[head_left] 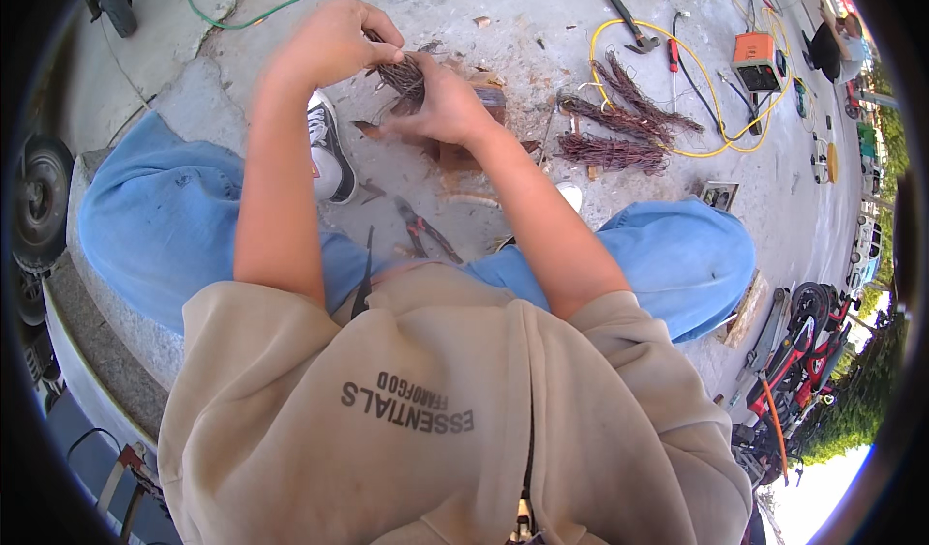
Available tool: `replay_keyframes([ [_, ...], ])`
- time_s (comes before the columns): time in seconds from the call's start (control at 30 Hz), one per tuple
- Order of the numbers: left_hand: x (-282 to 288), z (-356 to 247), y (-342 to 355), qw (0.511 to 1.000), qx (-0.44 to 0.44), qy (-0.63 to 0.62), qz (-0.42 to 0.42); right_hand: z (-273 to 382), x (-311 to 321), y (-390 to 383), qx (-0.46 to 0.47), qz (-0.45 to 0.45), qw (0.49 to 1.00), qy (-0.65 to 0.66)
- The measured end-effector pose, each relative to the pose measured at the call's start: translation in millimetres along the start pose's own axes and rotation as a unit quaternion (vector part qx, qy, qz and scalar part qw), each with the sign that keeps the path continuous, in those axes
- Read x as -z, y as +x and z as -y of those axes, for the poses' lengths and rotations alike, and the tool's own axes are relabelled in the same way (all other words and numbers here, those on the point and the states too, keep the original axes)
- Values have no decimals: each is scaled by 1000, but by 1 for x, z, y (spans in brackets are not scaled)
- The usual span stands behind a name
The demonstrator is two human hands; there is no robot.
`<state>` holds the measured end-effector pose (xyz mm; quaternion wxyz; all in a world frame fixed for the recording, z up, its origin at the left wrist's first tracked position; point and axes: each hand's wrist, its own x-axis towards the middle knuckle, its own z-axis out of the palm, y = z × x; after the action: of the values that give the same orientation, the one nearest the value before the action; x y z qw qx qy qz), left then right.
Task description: The person sits on a concrete floor and repeatedly strips insulation from copper wires by hand, pulling the insulation off and placing the stripped wires on the ground. The person handles multiple wire bundles one at a time.
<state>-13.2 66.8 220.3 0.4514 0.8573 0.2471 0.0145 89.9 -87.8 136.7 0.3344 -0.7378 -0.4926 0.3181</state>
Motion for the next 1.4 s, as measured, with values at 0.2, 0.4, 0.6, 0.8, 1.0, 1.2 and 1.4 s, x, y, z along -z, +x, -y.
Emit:
replay_keyframes([
  [0.2, -43, -43, 10, 984, -53, -140, -92, -24, 10, 7, 8, -258, 891, 373],
  [0.4, -114, -4, 37, 976, -98, -193, -31, -56, 110, -8, -59, -410, 713, 566],
  [0.6, -211, -7, 40, 982, -83, -83, 149, -60, 117, -27, -106, -450, 799, 384],
  [0.8, -204, 1, 45, 985, -63, -95, 133, -123, 98, -43, -200, -546, 743, 332],
  [1.0, -207, -23, 60, 974, -205, 65, -65, -99, 118, -43, -150, -359, 770, 506],
  [1.2, -234, -39, 78, 991, -98, -58, 74, -94, 118, -40, -170, -371, 866, 290],
  [1.4, -258, -36, 77, 973, -109, -99, -178, -89, 131, -42, -183, -374, 899, 137],
])
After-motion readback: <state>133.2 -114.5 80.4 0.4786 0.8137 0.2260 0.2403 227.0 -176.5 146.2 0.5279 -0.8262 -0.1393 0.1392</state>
